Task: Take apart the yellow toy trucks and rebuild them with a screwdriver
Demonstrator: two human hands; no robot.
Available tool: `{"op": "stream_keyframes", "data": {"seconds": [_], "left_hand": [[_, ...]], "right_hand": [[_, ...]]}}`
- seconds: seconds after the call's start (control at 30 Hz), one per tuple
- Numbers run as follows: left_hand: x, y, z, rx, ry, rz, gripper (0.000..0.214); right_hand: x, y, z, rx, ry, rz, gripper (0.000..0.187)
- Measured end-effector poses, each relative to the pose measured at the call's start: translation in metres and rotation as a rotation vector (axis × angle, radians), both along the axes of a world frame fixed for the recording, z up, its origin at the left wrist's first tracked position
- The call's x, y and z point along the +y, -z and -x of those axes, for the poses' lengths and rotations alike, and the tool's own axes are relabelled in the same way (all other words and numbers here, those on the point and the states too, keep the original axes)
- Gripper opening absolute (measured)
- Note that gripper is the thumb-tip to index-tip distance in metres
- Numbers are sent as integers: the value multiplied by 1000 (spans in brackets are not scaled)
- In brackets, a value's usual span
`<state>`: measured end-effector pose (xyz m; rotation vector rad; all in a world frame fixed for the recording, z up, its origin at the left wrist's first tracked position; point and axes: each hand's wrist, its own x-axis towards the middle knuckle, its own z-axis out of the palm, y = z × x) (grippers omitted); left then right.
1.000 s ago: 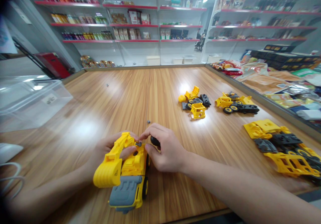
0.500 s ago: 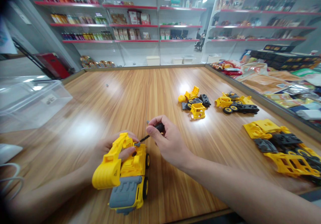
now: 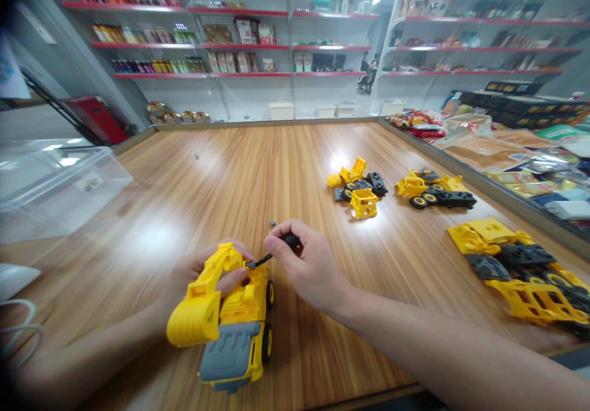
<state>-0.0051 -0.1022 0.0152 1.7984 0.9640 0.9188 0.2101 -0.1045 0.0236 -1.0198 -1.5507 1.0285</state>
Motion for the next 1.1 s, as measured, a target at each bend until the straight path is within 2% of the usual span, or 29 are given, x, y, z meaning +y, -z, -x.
{"op": "stream_keyframes", "data": {"seconds": [0.2,0.33,0.47,0.63,0.7,0.87,1.1], "left_hand": [[2,-1,2,11,-37,0,15],[4,-1,4,-12,-78,18,17],[5,1,5,-9,-101,35,19],[5,3,7,-25,-63,45,19],[5,3,7,-27,-36,33,19],[5,0,5,-25,4,-32,16],[3,-2,4,7,22,-68,13]], "right_hand": [[2,1,1,76,-24,75,19],[0,1,1,20,-49,72,17],[0,3,-1,-134,-77,-56,15],[3,3,-3,-287,-92,-226,10],[4,2,-4,-332,-102,-281,6],[4,3,-7,-431,-154,-426,8],[2,2,-8,-556,-192,-505,14]]}}
